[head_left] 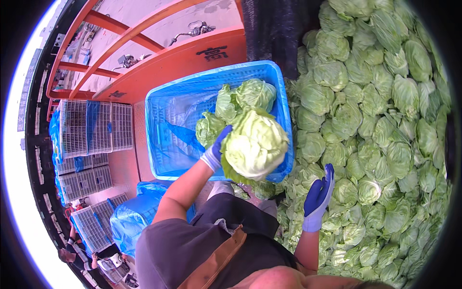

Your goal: The person picks cabbages from a large pile on a truck bed and places them into a blue plastic crate lined with a blue bag. They repeat this process, filling the crate and then moving it aside to continue packing more cabbages.

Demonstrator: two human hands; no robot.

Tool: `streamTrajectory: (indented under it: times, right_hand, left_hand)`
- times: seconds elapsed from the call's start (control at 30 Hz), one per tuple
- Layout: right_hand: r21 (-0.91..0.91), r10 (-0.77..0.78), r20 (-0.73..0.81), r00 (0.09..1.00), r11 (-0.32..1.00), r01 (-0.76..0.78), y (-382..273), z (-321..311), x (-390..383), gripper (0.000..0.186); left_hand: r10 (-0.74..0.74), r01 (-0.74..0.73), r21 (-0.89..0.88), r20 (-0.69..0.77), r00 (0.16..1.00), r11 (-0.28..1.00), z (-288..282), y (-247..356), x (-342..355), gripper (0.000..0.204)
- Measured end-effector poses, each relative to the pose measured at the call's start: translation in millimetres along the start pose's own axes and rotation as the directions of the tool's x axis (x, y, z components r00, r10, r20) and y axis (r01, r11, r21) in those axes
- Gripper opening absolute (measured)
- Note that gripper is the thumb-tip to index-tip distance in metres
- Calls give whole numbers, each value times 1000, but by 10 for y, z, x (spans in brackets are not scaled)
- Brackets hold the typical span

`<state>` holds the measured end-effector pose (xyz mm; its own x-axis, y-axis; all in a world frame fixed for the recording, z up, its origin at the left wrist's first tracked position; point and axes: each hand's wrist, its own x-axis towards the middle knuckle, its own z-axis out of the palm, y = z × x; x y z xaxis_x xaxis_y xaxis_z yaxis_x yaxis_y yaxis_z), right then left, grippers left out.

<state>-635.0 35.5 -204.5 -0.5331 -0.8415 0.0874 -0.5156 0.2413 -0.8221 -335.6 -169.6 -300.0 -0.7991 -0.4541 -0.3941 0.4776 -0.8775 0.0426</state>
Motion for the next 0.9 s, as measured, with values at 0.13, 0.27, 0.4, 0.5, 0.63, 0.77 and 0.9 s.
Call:
streamTrajectory:
  times: [0.13, 0.27, 0.4, 0.5, 0.63, 0.77, 0.9]
  right_hand:
    - [41, 327, 110, 938, 942, -333, 393, 868, 209, 50]
    - [-3, 415, 82, 906, 909, -416, 292, 1416, 286, 45]
    - [-151, 394, 18, 919, 910, -387, 75, 1574, 382, 39]
    - [-185, 431, -4, 903, 887, -424, 114, 1564, 358, 41]
    - [-223, 452, -40, 891, 865, -449, 47, 1547, 335, 40]
    - [-169, 436, 7, 900, 887, -429, 208, 1591, 270, 37]
    - [-172, 471, -46, 881, 865, -472, -43, 1581, 369, 34]
  left_hand:
    - [362, -319, 273, -123, 924, 908, -353, 1437, -1035, 73]
    - [393, -388, 94, -46, 918, 917, -866, 2104, -930, 79]
    - [643, -481, 427, -539, 544, 766, -2396, 1894, -201, 92]
    - [670, -365, 592, -448, 593, 719, -2758, 1918, -280, 100]
    - [659, -59, 794, -458, 597, 605, -2284, 2513, -467, 92]
    - [809, -101, 927, -258, 528, 362, -2104, 2535, -152, 76]
    - [846, 289, 956, -107, 522, -57, -2353, 2491, -7, 127]
